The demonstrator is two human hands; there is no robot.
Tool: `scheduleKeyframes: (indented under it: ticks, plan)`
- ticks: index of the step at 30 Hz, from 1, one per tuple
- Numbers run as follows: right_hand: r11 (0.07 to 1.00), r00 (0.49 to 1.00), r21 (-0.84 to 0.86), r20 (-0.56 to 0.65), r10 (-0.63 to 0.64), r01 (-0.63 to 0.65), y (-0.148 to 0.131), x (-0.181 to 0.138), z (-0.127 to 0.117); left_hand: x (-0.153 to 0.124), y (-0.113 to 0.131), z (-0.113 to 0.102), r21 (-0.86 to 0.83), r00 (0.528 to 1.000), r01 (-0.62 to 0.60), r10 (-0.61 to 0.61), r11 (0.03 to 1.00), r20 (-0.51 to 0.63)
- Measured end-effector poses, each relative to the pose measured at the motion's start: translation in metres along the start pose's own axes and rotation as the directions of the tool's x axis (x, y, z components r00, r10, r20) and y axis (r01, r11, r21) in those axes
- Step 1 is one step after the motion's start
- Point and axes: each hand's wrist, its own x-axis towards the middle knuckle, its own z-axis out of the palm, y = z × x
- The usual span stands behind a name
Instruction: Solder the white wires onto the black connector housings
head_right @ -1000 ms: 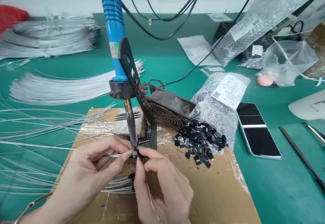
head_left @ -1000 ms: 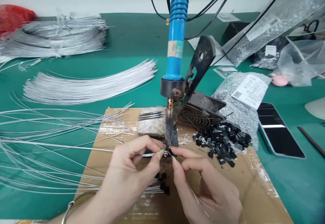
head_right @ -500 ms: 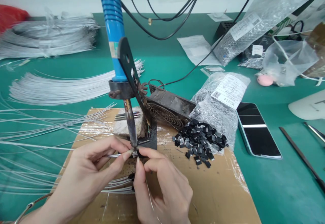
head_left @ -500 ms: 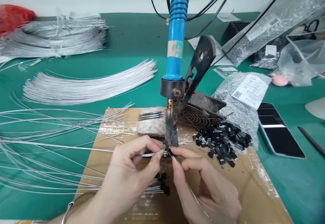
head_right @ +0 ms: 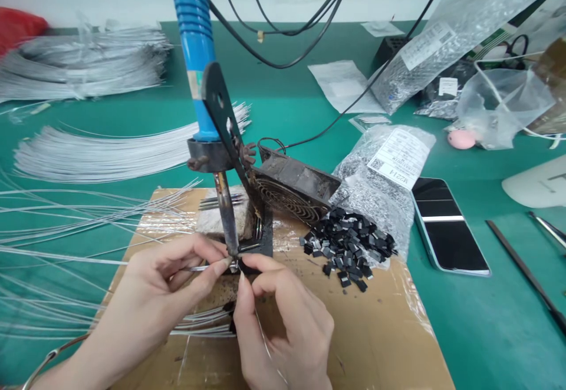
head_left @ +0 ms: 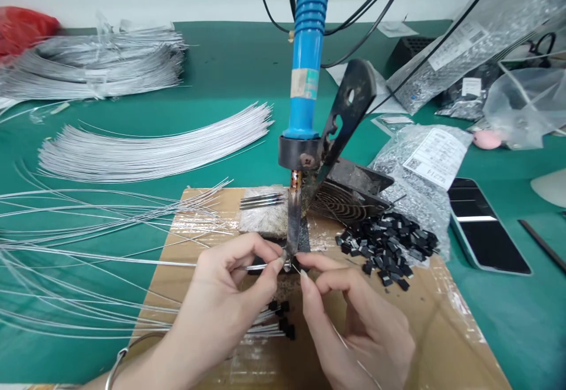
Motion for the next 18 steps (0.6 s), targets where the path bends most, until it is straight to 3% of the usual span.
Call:
scheduleKeyframes:
  ticks: [18]
  plan:
    - [0.998,1.0,-0.046,0.006,0.03,-0.03,-0.0017,0.0006,-0.0003,0.0026,-0.0025,0.001,-0.027,0.999,0.041,-0.041,0.999,0.01]
